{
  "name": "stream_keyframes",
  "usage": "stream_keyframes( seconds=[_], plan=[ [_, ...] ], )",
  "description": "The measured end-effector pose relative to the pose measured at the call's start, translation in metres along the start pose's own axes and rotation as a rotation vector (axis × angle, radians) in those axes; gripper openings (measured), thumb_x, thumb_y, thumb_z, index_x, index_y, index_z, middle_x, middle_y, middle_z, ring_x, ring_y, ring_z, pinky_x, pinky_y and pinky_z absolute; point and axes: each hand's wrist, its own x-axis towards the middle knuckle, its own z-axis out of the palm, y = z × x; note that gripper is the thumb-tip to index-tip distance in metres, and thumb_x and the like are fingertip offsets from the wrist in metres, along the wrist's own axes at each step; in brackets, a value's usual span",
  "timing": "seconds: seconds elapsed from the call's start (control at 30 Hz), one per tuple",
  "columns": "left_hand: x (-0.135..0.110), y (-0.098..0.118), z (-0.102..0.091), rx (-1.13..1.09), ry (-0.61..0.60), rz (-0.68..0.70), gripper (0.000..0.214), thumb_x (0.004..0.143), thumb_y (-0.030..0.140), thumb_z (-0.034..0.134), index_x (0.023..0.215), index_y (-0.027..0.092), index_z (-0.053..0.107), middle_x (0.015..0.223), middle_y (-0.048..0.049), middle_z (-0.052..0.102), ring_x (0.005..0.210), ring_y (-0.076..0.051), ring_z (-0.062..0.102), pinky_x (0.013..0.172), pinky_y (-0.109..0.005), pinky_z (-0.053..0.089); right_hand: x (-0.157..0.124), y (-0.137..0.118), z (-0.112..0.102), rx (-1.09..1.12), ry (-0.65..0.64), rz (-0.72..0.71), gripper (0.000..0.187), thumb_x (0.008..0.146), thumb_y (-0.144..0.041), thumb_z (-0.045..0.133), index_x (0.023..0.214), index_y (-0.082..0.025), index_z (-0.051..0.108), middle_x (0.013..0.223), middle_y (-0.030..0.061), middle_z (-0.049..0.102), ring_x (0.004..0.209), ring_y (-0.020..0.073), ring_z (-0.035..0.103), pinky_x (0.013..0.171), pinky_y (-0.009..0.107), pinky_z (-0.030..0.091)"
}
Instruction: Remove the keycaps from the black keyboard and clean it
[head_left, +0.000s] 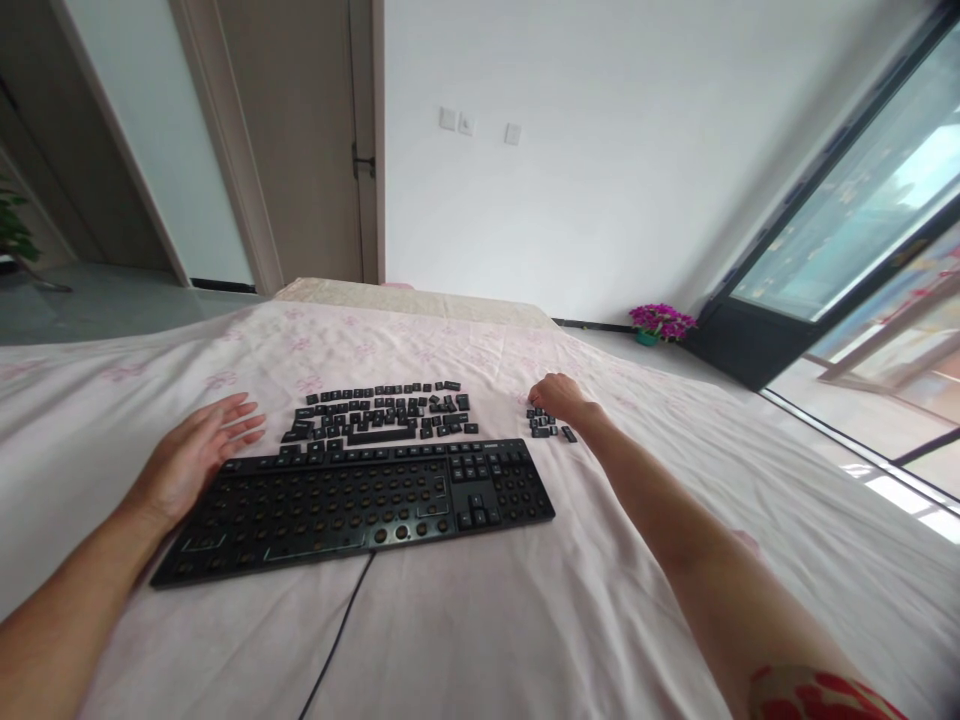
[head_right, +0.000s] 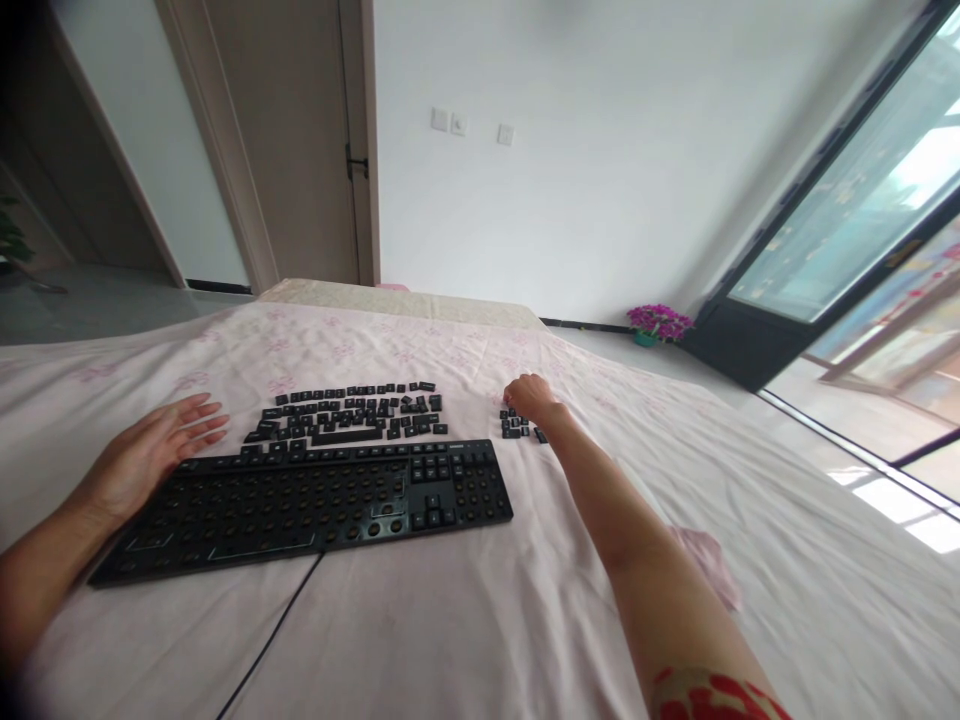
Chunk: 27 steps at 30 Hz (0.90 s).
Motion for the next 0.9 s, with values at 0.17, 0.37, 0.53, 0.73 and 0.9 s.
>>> stream_keyframes(
  seconds=[0.17, 0.37, 0.53, 0.73, 0.9],
  plan=[
    [-0.001, 0.0, 0.0, -0.006, 0.01, -0.006, 0.046, 0.078, 0.048, 0.069, 0.113, 0.018, 0.065, 0.114, -0.0057, 0.067, 0.113, -0.028, 0.061, 0.11, -0.051, 0.038, -0.001, -0.004, -0.006, 0.118, 0.054, -0.031, 0.015, 0.077, -0.014, 0.065, 0.082, -0.016, 0.079, 0.095, 0.015, 0.074, 0.107, 0.0286, 0.061, 0.097, 0.037, 0.038],
    [-0.002, 0.001, 0.0, -0.014, 0.01, -0.024, 0.044, 0.076, 0.049, 0.07, 0.108, 0.018, 0.067, 0.115, -0.0049, 0.067, 0.11, -0.024, 0.062, 0.107, -0.044, 0.043, -0.019, -0.029, -0.01, 0.457, 0.179, 0.013, 0.034, 0.089, -0.037, 0.055, 0.111, -0.018, 0.073, 0.1, 0.0087, 0.074, 0.092, 0.0217, 0.067, 0.081, 0.032, 0.049],
    [-0.001, 0.002, 0.001, -0.035, 0.004, -0.046, 0.048, 0.071, 0.049, 0.074, 0.106, 0.016, 0.069, 0.113, -0.006, 0.068, 0.103, -0.02, 0.065, 0.088, -0.027, 0.055, -0.057, -0.071, -0.012, 1.601, 0.013, 0.102, 0.033, 0.071, -0.035, 0.079, 0.1, -0.02, 0.075, 0.096, 0.0074, 0.075, 0.084, 0.0167, 0.068, 0.069, 0.025, 0.053],
    [0.001, 0.0, -0.002, -0.043, 0.003, -0.049, 0.047, 0.071, 0.049, 0.075, 0.105, 0.017, 0.069, 0.116, -0.0066, 0.067, 0.102, -0.02, 0.065, 0.085, -0.025, 0.056, -0.093, -0.106, -0.021, 2.12, -0.265, 0.195, 0.028, 0.068, -0.021, 0.083, 0.094, -0.019, 0.071, 0.089, 0.0044, 0.074, 0.068, 0.0106, 0.067, 0.051, 0.016, 0.051],
    [0.001, -0.002, -0.003, -0.015, 0.01, -0.053, 0.048, 0.071, 0.049, 0.075, 0.106, 0.016, 0.069, 0.122, -0.009, 0.066, 0.107, -0.023, 0.064, 0.093, -0.032, 0.055, -0.105, -0.119, -0.026, 2.178, -0.241, 0.22, 0.03, 0.065, -0.019, 0.085, 0.091, -0.018, 0.07, 0.084, 0.002, 0.074, 0.063, 0.0081, 0.065, 0.049, 0.013, 0.051]
  ],
)
